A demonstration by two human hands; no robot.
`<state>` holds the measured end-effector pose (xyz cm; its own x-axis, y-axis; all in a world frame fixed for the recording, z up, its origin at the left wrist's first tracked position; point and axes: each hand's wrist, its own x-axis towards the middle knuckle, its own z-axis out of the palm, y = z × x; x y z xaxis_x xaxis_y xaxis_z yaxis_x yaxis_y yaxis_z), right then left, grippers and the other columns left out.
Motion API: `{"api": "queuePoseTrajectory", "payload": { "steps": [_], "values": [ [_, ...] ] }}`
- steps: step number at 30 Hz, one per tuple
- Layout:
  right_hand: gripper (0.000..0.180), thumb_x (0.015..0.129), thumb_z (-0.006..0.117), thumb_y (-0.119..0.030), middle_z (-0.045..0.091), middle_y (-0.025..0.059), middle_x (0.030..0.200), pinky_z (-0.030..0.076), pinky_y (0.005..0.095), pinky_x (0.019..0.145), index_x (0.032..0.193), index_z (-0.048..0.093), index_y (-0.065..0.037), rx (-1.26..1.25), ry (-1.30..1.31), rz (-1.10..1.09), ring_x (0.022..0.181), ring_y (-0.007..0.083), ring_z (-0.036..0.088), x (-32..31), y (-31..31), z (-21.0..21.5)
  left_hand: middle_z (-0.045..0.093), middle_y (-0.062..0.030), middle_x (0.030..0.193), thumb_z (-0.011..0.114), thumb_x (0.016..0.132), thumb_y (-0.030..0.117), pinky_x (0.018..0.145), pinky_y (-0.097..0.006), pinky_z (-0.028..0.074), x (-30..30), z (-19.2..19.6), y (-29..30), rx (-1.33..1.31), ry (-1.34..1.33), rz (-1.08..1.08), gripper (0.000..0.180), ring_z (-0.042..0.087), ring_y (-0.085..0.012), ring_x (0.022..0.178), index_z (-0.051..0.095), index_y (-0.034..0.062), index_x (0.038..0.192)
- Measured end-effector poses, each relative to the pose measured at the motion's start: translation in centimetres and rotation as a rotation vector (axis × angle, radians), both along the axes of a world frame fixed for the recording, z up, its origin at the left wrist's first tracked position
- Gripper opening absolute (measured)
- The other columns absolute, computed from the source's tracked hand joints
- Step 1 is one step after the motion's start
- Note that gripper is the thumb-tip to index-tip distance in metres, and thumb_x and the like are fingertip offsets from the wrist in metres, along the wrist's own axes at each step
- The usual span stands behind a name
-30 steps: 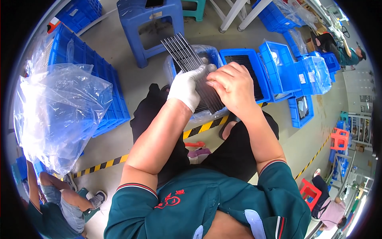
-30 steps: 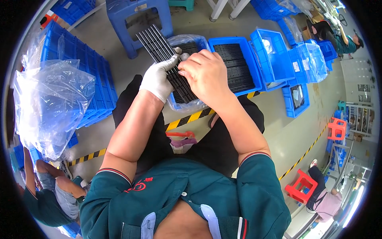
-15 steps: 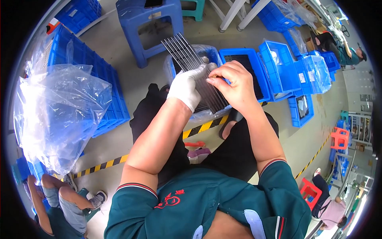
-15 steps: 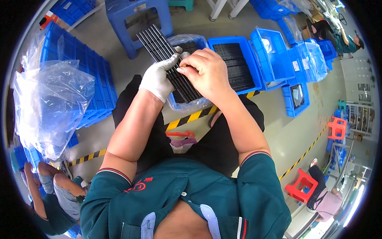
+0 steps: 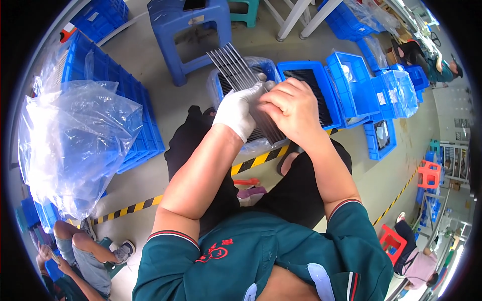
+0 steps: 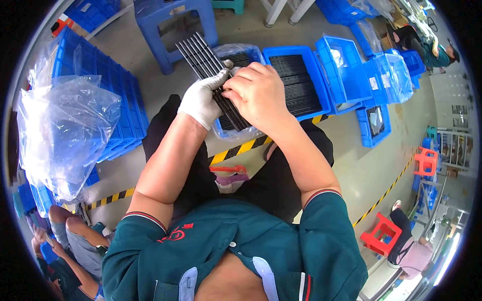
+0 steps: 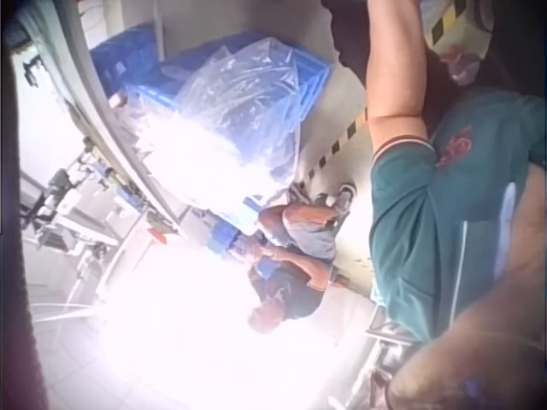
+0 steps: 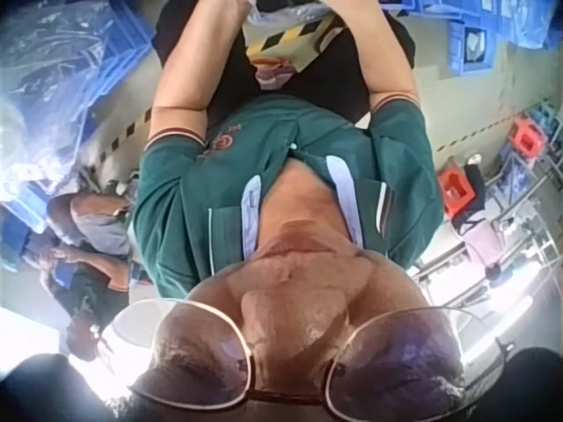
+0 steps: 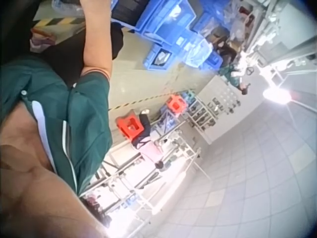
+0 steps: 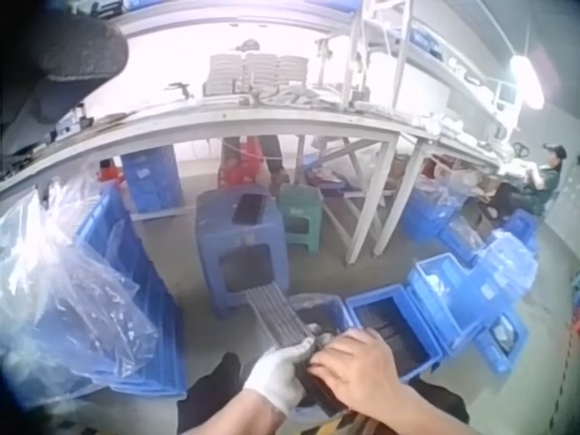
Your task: Inspecting and sorting a stack of thin black metal plates into different plastic storage bins.
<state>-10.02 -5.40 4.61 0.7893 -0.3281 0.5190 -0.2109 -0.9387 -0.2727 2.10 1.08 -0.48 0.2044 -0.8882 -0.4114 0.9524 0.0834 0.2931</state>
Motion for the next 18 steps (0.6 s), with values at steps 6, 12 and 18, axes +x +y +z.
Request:
{"api": "queuePoseTrajectory", "payload": {
  "steps": [6,12,18],
  "values": [
    [0.012,0.066,0.077,-0.007,0.064,0.0038,0.073,0.047,0.0325,0.066,0.075,0.068,-0.008,0.074,-0.157,-0.009,0.073,0.0215,0.059,-0.2,0.3,1.2,0.064,-0.0137,0.095,0.057,0.093,0.006,0.076,-0.035,0.052,-0.1,1.0,0.2,0.054,-0.156,0.048,0.014,0.063,-0.0246,0.083,0.057,0.0005,0.106],
    [0.013,0.068,0.076,-0.004,0.065,0.0059,0.074,0.048,0.031,0.068,0.078,0.069,-0.004,0.37,-0.103,-0.014,0.073,0.0212,0.059,-0.2,-0.2,-0.2,0.064,-0.0134,0.097,0.055,0.093,0.005,0.079,-0.035,0.051,0.0,0.7,0.2,0.031,-0.045,0.032,0.017,0.063,-0.0254,0.088,0.058,0.0006,0.108],
    [0.013,0.067,0.077,-0.005,0.065,0.0059,0.074,0.047,0.0314,0.069,0.078,0.07,-0.004,0.37,-0.08,-0.04,0.073,0.0211,0.059,-0.1,-0.2,-0.3,0.066,-0.012,0.101,0.052,0.094,0.005,0.081,-0.033,0.053,-0.2,1.1,0.1,0.077,-0.059,0.033,0.019,0.063,-0.023,0.091,0.063,-0.0021,0.106]
  ]
}}
